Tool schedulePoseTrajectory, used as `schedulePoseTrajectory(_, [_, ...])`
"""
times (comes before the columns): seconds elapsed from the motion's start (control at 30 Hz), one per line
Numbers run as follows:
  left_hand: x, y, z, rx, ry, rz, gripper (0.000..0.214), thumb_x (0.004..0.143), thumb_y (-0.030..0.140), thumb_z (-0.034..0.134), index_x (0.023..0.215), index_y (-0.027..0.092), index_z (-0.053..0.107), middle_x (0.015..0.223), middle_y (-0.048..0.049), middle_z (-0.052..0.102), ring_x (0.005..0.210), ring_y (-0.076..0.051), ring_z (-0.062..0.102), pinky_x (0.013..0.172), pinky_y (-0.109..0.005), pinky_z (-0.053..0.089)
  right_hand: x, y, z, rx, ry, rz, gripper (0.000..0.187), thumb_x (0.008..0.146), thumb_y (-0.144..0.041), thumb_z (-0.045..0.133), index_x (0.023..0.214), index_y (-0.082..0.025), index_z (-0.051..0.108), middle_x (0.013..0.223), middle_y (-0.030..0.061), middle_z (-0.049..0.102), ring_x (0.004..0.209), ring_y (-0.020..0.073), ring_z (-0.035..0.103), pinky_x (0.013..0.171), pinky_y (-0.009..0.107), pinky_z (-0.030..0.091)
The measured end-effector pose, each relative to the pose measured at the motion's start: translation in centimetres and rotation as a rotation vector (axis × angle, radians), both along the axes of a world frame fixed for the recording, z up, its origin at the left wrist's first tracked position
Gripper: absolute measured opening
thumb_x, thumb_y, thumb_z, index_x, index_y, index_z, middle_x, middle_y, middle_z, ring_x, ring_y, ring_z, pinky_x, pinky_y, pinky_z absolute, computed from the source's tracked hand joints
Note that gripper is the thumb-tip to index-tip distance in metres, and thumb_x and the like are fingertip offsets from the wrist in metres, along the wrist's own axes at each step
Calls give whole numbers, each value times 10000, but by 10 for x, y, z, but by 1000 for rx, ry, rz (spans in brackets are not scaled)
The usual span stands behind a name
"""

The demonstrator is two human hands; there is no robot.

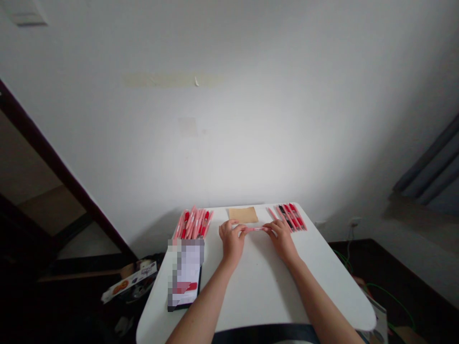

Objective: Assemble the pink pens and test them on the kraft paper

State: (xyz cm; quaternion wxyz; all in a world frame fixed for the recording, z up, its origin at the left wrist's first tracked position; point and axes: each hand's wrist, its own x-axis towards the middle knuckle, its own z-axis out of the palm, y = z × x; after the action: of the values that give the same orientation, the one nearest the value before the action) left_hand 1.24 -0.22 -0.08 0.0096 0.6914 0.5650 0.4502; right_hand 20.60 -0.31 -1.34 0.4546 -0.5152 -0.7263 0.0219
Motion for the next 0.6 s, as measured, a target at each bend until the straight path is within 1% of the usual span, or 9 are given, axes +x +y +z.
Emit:
schedulePoseTrajectory(0.1, [0, -1, 0, 7, 2, 7, 119, 785, 361, 658, 806, 273, 734, 1029, -51, 618, 1057, -210, 512, 976, -422, 355, 0, -1, 0, -5, 2, -11, 319, 936, -423, 449, 938, -241, 711, 867, 83, 620, 851, 223, 546, 795, 387, 445])
schedulePoseTrajectory(0.23, [1, -1, 0, -6, 4, 22, 109, 787, 342, 657, 803, 266, 733, 1032, -55, 619, 1064, -215, 515, 981, -431, 356, -2, -2, 2, 13, 22, -14, 311, 893, -445, 532, 1075, -234, 670, 925, 89, 616, 892, 235, 551, 811, 397, 452])
schedulePoseTrajectory(0.3, [1, -1, 0, -9, 2, 25, 104, 789, 334, 656, 805, 266, 733, 1030, -54, 618, 1063, -216, 516, 977, -431, 360, -2, -2, 3, 16, 36, -13, 291, 891, -437, 537, 1050, -233, 669, 923, 87, 620, 896, 237, 555, 813, 400, 452])
schedulePoseTrajectory(0.43, [0, 0, 1, 12, -6, 3, 112, 789, 345, 657, 802, 263, 733, 1023, -54, 616, 1052, -209, 519, 961, -415, 372, -2, -3, 4, -4, 46, 8, 245, 901, -412, 529, 924, -229, 690, 849, 73, 633, 851, 227, 561, 789, 383, 446])
schedulePoseTrajectory(0.6, [-1, 0, 2, 14, 2, -5, 95, 775, 328, 675, 819, 264, 731, 1034, -50, 617, 1064, -212, 519, 968, -422, 367, -1, -3, 2, -53, 43, 30, 284, 914, -433, 502, 920, -229, 700, 824, 69, 643, 832, 221, 556, 765, 360, 436])
